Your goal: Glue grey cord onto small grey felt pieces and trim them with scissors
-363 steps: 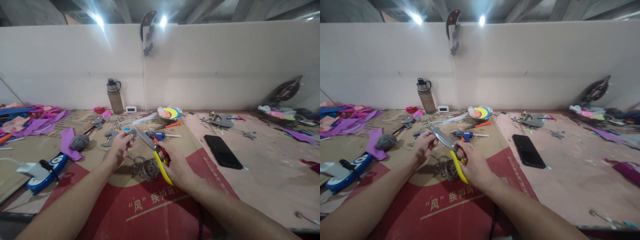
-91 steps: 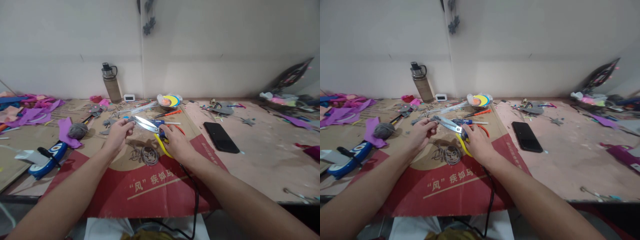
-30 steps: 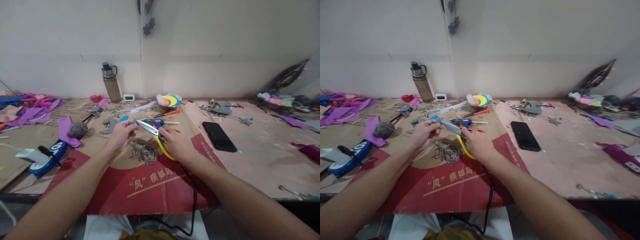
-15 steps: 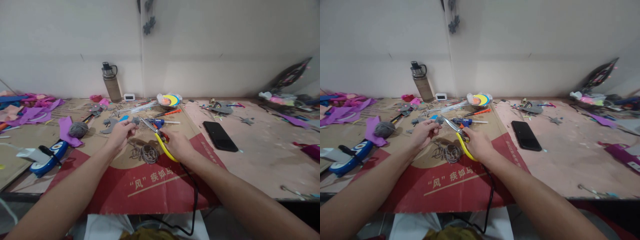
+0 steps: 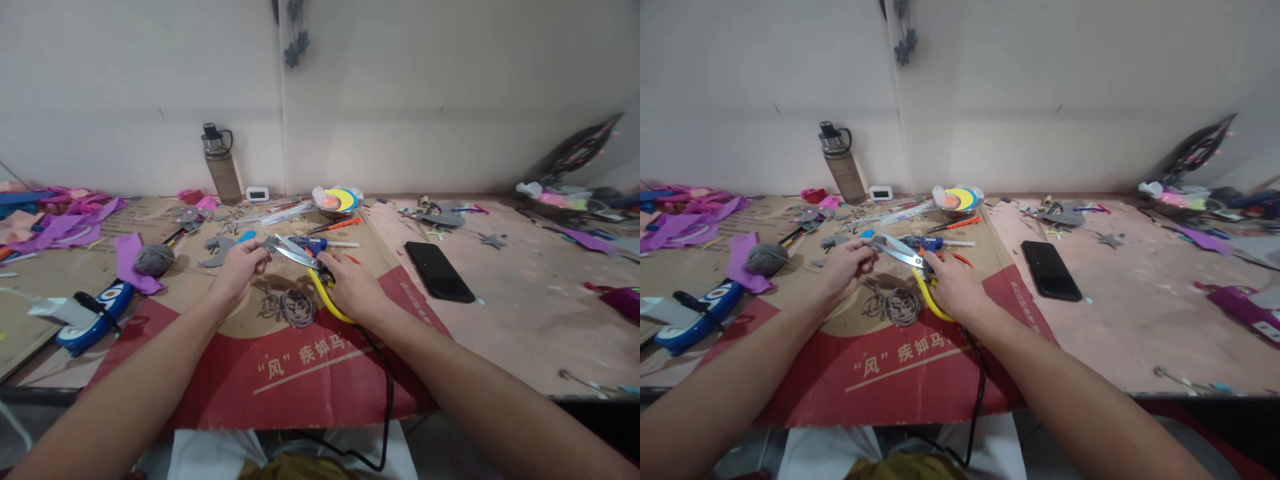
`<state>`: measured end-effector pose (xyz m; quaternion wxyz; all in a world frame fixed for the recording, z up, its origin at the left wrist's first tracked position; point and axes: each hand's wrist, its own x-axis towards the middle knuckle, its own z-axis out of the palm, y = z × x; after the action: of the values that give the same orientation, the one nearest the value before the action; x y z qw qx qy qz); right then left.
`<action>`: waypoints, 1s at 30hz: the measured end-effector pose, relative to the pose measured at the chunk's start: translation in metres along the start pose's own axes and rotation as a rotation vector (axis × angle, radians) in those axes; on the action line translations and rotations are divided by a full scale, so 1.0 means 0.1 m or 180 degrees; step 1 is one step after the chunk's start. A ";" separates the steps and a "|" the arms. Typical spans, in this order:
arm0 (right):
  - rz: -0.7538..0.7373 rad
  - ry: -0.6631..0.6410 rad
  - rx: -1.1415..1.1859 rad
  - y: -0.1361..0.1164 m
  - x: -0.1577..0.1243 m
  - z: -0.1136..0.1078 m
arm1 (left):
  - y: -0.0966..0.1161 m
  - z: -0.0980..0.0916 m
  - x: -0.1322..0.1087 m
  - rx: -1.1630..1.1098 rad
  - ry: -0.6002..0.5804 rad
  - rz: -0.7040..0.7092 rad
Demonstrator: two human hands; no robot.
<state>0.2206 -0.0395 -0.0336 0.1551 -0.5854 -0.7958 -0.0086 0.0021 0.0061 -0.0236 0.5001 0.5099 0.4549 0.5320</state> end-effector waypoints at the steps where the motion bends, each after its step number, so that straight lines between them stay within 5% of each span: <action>1: 0.0000 0.0000 -0.0055 0.00 0.00 -0.01 | 0.00 0.00 0.00 0.0026 0.0000 0.0012; 30: -0.0070 -0.0141 -0.0416 -0.05 -0.02 -0.10 | 0.06 -0.03 0.02 -0.0980 0.0087 -0.0234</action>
<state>0.2186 -0.0454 -0.0235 0.0988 -0.5855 -0.8031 -0.0492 -0.0017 0.0077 -0.0177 0.5852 0.4029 0.3930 0.5837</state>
